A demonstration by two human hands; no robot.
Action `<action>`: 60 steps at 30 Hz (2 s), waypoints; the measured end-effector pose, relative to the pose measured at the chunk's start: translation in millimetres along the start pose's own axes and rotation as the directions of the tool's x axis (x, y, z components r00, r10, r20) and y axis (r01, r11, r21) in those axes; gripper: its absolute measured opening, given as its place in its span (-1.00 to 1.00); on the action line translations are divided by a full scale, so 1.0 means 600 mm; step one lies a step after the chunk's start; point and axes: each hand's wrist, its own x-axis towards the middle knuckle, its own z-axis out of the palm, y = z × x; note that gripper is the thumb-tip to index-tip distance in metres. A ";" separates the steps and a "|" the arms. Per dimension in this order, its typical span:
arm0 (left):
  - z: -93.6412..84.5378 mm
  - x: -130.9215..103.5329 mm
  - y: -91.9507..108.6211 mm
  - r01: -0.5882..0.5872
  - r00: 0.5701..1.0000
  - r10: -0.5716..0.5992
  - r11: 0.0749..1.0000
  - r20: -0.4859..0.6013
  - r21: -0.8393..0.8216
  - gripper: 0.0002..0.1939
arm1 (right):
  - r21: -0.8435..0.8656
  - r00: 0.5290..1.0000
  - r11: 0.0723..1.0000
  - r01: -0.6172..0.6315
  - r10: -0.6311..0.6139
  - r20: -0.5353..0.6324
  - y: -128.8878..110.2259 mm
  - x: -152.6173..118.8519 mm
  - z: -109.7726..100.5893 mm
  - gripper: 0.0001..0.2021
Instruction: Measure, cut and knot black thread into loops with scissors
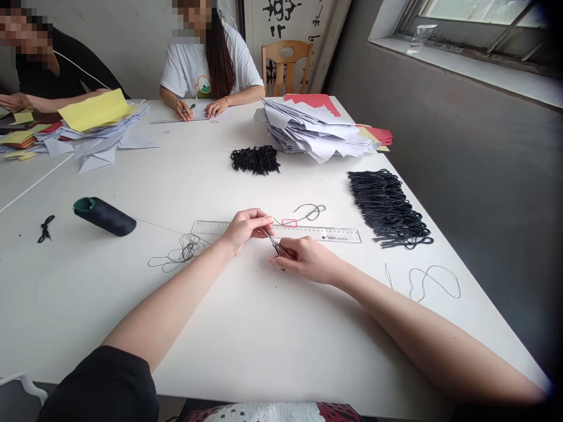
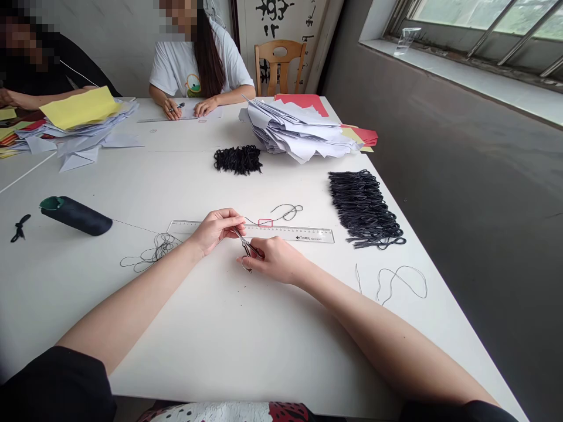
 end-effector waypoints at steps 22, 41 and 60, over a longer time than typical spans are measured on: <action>-0.005 0.003 -0.004 0.053 0.998 -0.054 0.998 -0.032 -0.019 -0.73 | -0.077 0.972 0.997 0.014 0.005 0.237 -0.003 -0.010 -0.024 -0.94; 0.003 -0.008 0.009 -0.029 0.999 0.023 0.990 0.050 0.137 -0.73 | -0.248 0.976 0.955 0.163 -0.192 -0.098 -0.024 -0.032 -0.012 -0.87; -0.114 -0.058 0.062 -0.160 0.843 0.275 0.949 -0.463 0.272 -0.76 | 0.220 0.901 0.974 0.047 0.054 -0.431 0.044 -0.018 -0.137 -0.70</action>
